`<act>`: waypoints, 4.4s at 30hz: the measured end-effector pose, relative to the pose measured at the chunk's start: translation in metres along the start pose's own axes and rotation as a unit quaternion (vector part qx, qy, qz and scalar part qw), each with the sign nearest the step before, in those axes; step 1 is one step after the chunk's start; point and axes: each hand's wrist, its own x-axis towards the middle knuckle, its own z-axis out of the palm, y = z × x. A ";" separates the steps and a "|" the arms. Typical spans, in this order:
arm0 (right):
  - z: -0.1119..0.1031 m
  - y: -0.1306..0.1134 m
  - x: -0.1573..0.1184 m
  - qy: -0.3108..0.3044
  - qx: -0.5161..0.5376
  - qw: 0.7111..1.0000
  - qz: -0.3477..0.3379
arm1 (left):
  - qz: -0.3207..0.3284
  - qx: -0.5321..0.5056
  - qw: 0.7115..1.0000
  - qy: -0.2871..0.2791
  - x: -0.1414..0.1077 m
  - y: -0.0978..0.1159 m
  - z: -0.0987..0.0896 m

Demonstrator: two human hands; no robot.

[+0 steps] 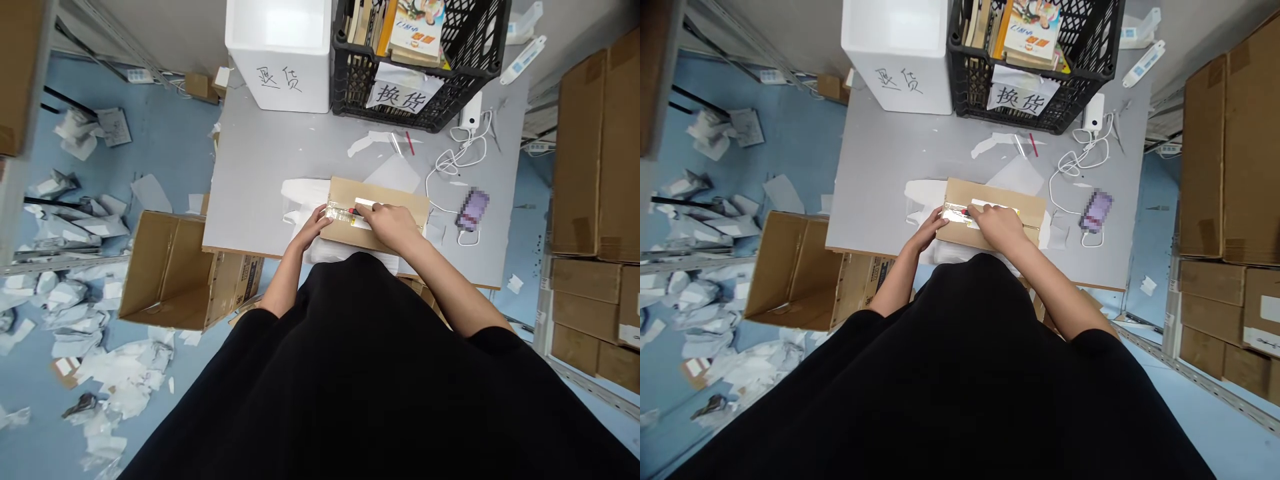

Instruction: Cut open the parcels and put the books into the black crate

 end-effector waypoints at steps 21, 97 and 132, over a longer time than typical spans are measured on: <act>-0.004 -0.009 0.022 -0.006 -0.023 0.999 -0.039 | 0.001 -0.043 0.999 -0.010 0.006 0.005 0.004; 0.184 0.126 -0.120 0.143 0.743 0.635 0.155 | 0.180 0.570 0.799 0.065 -0.033 0.058 0.127; 0.209 0.115 -0.152 0.070 0.779 0.611 0.120 | 0.130 0.671 0.727 0.060 -0.031 0.055 0.142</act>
